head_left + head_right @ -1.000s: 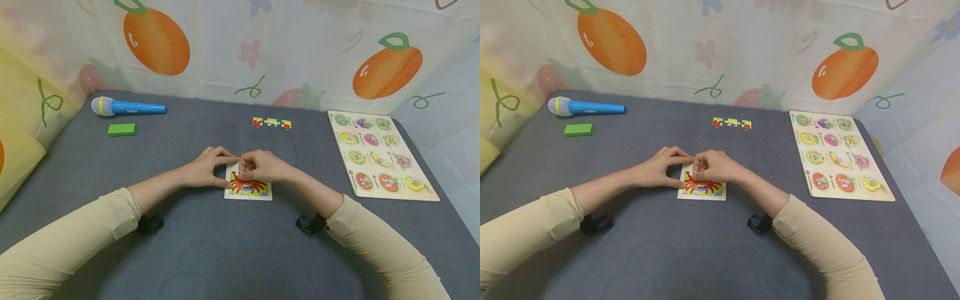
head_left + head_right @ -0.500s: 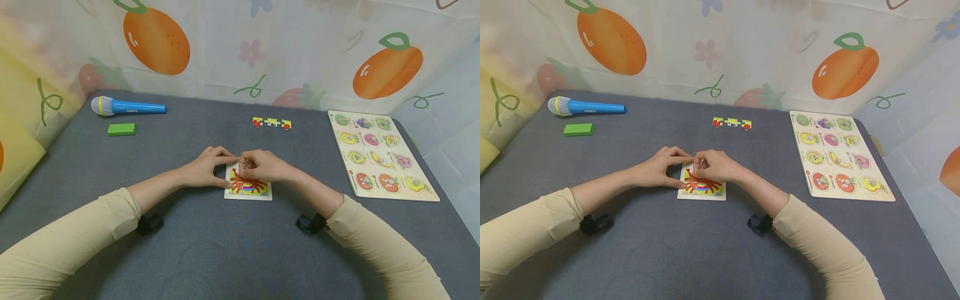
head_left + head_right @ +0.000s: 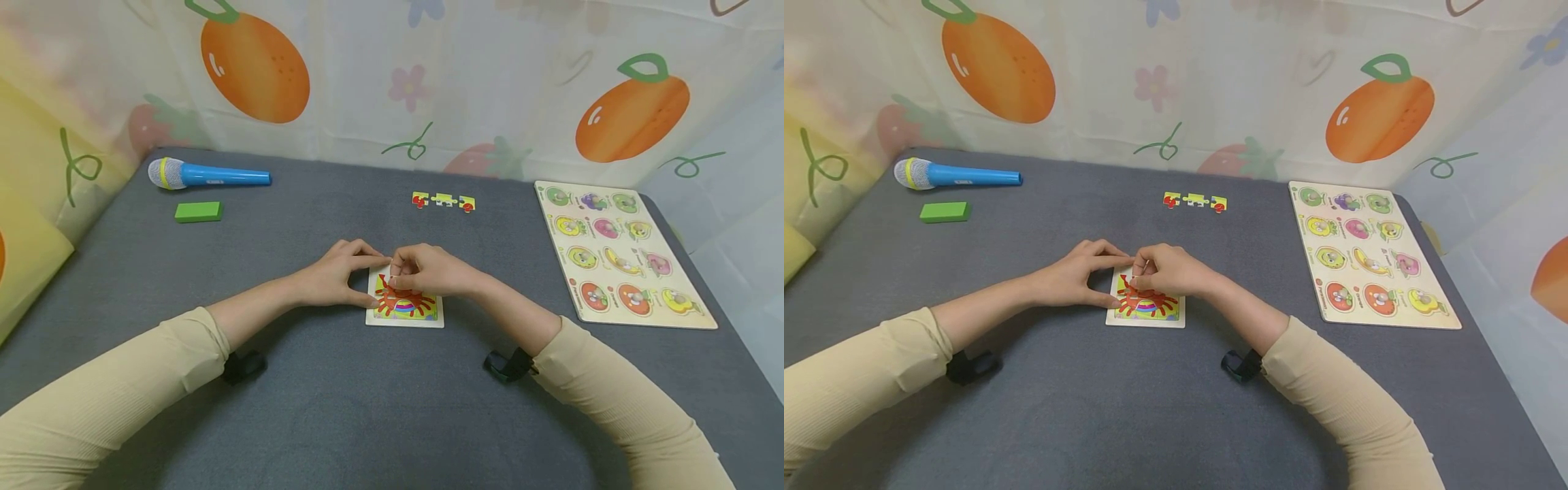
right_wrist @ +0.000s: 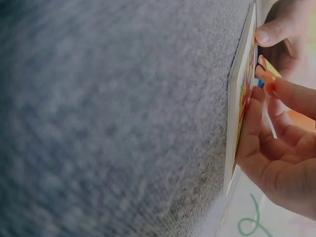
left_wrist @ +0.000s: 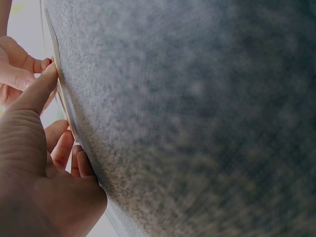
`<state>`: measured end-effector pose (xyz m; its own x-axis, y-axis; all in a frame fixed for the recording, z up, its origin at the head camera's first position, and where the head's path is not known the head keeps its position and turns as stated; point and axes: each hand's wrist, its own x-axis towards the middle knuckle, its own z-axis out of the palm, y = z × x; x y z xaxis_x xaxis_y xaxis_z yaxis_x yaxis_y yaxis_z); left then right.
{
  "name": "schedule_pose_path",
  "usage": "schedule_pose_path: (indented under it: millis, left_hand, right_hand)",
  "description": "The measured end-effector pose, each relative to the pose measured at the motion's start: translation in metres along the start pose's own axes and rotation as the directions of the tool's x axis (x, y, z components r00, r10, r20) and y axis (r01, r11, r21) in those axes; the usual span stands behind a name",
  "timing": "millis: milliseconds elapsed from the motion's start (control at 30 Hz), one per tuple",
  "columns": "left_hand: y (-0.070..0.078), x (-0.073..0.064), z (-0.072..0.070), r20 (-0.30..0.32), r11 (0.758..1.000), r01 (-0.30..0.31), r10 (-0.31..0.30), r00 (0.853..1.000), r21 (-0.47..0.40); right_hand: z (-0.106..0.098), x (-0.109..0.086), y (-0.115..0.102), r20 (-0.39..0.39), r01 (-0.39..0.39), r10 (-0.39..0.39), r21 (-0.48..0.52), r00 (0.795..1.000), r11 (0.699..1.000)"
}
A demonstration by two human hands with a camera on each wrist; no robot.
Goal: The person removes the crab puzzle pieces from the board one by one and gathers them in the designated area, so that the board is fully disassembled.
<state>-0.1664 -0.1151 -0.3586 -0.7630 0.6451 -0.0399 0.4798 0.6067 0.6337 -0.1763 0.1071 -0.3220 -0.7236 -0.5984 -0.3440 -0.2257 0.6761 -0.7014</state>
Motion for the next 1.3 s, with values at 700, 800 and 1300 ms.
schedule_pose_path:
  millis: [700,800,1300]
  left_hand:
    - [0.002,-0.001,0.000,-0.004,1.000,0.008,-0.008,1.000,0.003]
    - [0.002,0.000,0.000,-0.003,1.000,0.013,-0.013,1.000,0.001]
    - [0.002,0.000,0.000,0.003,1.000,0.018,-0.018,1.000,0.006]
  right_hand:
    - [-0.021,0.000,0.001,0.003,-0.018,0.018,0.203,1.000,0.979]
    - [-0.025,0.001,0.004,-0.012,-0.021,0.024,0.219,1.000,0.976]
    - [-0.042,0.009,0.017,-0.126,-0.084,0.121,0.267,0.985,0.960]
